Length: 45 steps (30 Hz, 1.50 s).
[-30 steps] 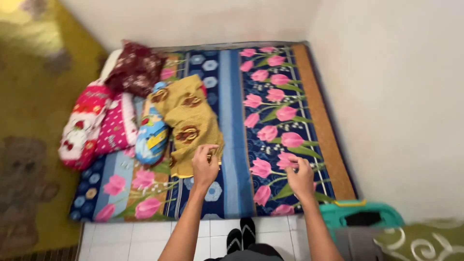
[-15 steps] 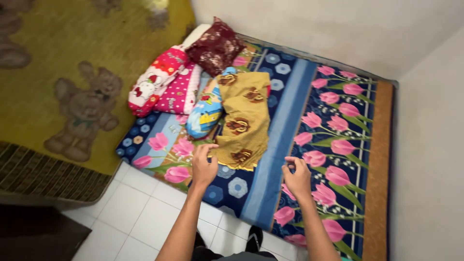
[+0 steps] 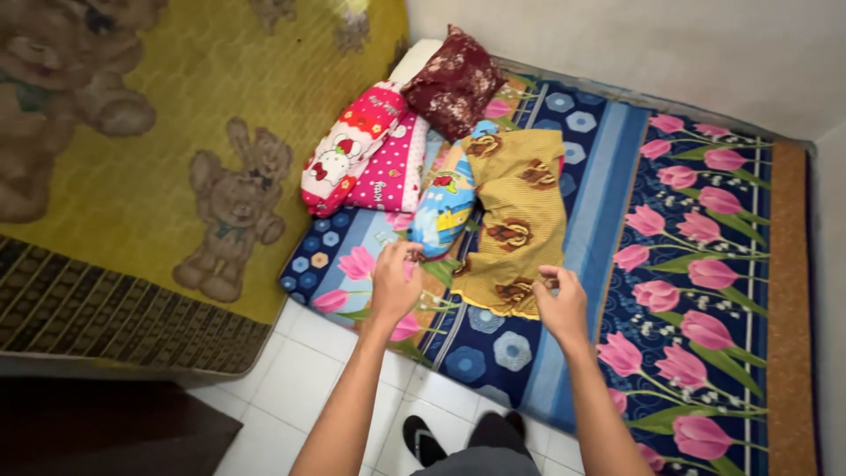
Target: The recorder arranges several pillows and bolsters onto a storage bin and then folds a sarong.
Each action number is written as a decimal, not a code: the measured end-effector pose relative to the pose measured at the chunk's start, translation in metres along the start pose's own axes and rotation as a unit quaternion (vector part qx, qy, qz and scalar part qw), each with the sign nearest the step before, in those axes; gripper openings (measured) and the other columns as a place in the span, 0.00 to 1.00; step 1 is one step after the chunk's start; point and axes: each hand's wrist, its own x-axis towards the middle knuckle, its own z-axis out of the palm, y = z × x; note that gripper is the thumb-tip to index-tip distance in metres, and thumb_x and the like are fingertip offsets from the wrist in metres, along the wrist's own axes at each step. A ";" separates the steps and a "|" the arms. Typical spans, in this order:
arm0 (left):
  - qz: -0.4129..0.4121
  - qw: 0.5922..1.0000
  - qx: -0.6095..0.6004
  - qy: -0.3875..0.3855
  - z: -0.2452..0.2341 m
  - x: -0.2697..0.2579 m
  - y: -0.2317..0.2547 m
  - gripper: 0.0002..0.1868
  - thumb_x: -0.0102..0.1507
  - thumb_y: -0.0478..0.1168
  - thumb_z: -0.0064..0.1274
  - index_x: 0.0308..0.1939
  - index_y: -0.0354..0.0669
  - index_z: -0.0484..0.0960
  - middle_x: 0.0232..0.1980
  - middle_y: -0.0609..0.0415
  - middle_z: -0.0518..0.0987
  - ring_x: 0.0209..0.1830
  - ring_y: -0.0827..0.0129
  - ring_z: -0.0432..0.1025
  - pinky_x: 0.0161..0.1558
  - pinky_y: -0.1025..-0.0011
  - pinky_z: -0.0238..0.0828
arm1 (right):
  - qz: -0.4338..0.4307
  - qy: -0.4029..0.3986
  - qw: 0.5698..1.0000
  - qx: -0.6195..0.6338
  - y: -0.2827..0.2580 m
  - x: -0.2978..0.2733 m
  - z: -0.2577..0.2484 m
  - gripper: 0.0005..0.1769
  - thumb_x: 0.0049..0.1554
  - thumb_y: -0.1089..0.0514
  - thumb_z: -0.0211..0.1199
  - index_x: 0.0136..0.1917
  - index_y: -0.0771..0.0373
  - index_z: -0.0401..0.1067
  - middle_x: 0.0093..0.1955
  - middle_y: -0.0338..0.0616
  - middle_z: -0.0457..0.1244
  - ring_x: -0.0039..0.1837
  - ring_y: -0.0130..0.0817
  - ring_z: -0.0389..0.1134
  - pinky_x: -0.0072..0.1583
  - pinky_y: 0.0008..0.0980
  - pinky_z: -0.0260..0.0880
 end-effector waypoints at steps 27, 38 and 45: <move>0.000 0.998 0.002 -0.059 -0.148 0.283 -0.263 0.23 0.56 0.32 0.52 0.56 0.43 0.75 0.54 0.47 0.77 0.57 0.54 0.72 0.57 0.56 0.67 | 0.021 0.034 0.999 0.025 -0.189 0.184 0.341 0.18 0.51 0.59 0.67 0.56 0.63 0.75 0.50 0.48 0.66 0.48 0.40 0.70 0.54 0.39 0.71; -0.005 0.998 -0.009 -0.065 -0.158 0.369 -0.337 0.26 0.54 0.31 0.53 0.58 0.41 0.74 0.55 0.45 0.76 0.55 0.53 0.72 0.56 0.55 0.67 | 0.013 0.008 0.999 -0.030 -0.238 0.249 0.411 0.19 0.51 0.59 0.67 0.56 0.64 0.74 0.54 0.51 0.66 0.52 0.42 0.69 0.57 0.42 0.69; 0.007 0.993 -0.043 -0.106 -0.140 0.433 -0.403 0.25 0.55 0.31 0.53 0.58 0.42 0.73 0.56 0.46 0.76 0.57 0.54 0.72 0.56 0.56 0.69 | 0.019 0.021 0.998 -0.058 -0.237 0.294 0.468 0.20 0.50 0.60 0.66 0.57 0.65 0.73 0.53 0.52 0.66 0.52 0.44 0.69 0.57 0.43 0.69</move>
